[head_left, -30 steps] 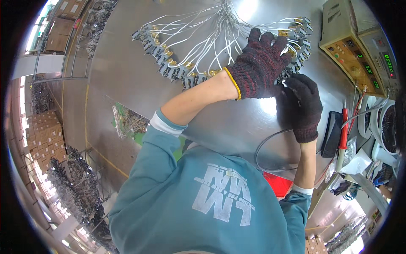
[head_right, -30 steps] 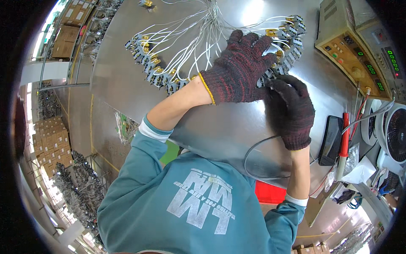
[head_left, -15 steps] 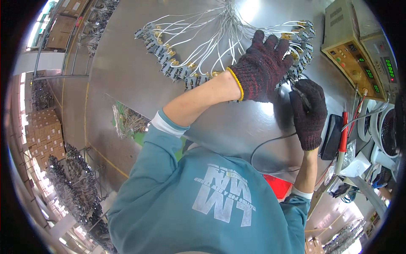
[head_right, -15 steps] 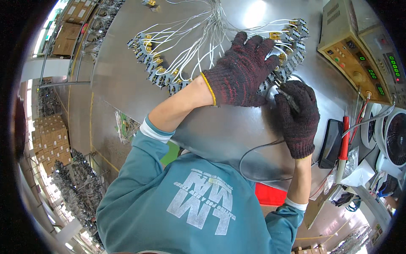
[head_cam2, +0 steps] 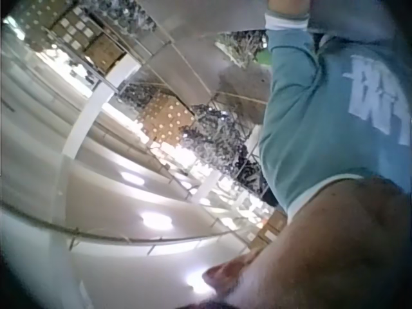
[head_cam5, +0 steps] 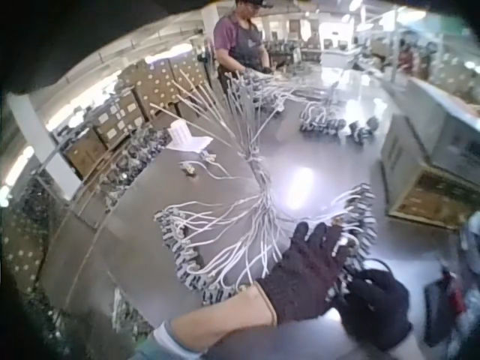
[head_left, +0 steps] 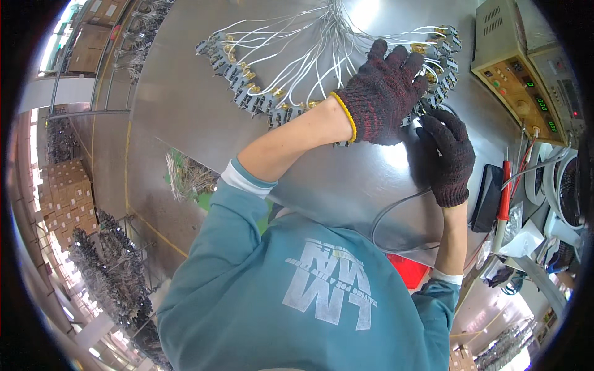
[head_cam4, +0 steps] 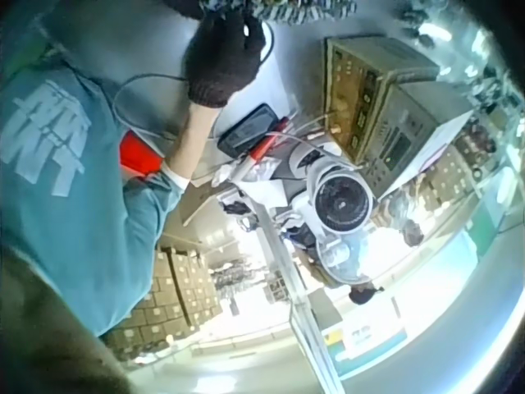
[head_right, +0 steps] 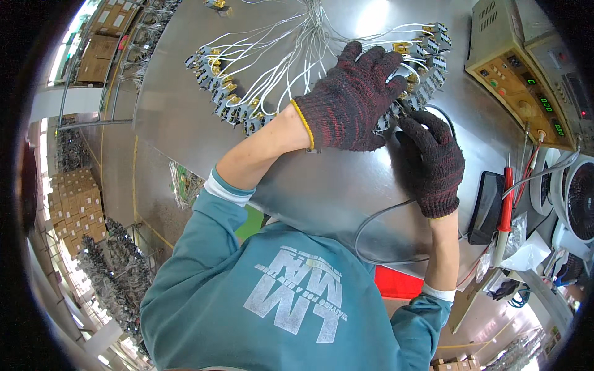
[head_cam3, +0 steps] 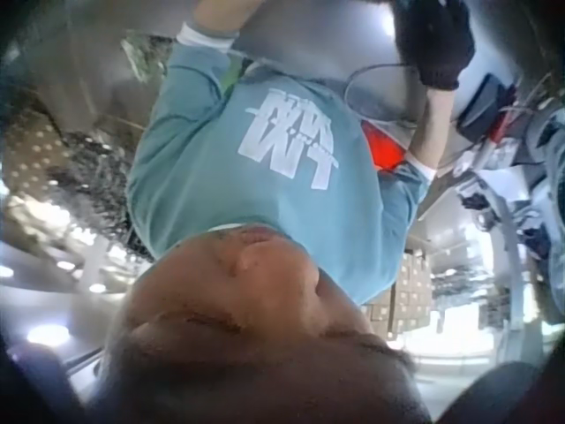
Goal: Organizing and inspecting bundles of electronic wire harnesses on a production table.
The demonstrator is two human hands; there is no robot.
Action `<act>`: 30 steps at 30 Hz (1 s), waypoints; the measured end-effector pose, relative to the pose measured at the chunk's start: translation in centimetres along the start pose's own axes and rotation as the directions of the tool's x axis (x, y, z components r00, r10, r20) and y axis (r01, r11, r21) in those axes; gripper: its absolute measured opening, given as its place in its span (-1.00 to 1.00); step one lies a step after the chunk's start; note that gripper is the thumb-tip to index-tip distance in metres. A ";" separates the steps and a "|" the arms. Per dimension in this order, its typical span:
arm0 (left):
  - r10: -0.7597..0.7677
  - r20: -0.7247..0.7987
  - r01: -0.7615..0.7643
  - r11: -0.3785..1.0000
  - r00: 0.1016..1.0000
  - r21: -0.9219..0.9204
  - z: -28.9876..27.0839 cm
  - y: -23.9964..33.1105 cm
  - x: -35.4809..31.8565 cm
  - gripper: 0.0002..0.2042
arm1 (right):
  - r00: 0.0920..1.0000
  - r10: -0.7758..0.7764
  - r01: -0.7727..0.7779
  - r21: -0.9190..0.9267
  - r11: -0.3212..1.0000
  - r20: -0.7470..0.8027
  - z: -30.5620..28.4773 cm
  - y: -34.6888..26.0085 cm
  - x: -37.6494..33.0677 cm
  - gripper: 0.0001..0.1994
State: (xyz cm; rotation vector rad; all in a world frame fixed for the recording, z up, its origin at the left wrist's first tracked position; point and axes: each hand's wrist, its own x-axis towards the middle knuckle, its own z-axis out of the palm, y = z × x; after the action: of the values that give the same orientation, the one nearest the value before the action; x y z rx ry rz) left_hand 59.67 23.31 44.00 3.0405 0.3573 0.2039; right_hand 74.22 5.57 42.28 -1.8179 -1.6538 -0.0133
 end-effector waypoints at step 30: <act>-0.054 -0.052 0.057 0.997 0.997 0.060 1.1 0.6 0.7 -0.17 | 0.982 0.164 -0.179 -0.204 0.962 -0.090 2.5 -5.0 -2.1 -0.63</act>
State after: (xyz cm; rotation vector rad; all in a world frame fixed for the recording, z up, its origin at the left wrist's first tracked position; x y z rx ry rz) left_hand 60.61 22.81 43.03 3.0852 0.4589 0.2710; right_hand 68.33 4.78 41.80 -2.0910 -1.4858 -0.1838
